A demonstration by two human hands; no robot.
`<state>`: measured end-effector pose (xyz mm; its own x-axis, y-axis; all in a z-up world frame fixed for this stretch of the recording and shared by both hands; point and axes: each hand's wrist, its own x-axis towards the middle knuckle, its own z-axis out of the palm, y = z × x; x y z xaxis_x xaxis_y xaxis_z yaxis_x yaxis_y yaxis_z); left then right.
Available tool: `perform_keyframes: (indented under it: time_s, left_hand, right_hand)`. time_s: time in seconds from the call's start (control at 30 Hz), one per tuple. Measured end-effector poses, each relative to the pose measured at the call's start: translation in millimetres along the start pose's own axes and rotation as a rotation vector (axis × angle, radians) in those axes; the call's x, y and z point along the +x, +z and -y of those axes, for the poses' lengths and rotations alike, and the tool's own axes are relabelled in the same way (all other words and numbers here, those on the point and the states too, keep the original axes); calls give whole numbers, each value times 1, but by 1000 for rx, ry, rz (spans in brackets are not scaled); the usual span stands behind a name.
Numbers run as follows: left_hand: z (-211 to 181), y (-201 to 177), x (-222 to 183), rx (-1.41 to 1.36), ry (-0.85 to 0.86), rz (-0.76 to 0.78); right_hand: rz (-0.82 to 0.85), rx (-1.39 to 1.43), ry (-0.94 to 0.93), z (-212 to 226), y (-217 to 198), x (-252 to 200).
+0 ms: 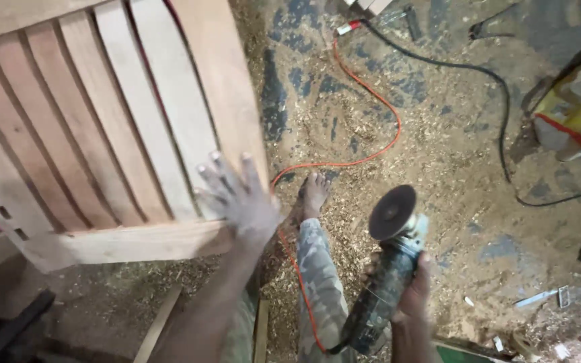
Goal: Sand the surfaces of a wooden chair using a handheld angle grinder with a sanding disc.
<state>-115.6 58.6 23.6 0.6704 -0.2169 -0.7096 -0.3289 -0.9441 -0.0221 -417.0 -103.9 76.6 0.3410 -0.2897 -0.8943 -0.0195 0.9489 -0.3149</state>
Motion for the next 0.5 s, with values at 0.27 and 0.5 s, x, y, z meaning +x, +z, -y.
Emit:
perform_keyframes:
  time_s: [0.27, 0.5]
  left_hand:
    - [168, 36, -18, 244, 83, 80]
    - [187, 22, -24, 197, 360, -64]
  right_hand:
    - [122, 145, 59, -5, 11, 19]
    - [156, 220, 95, -13, 18, 18]
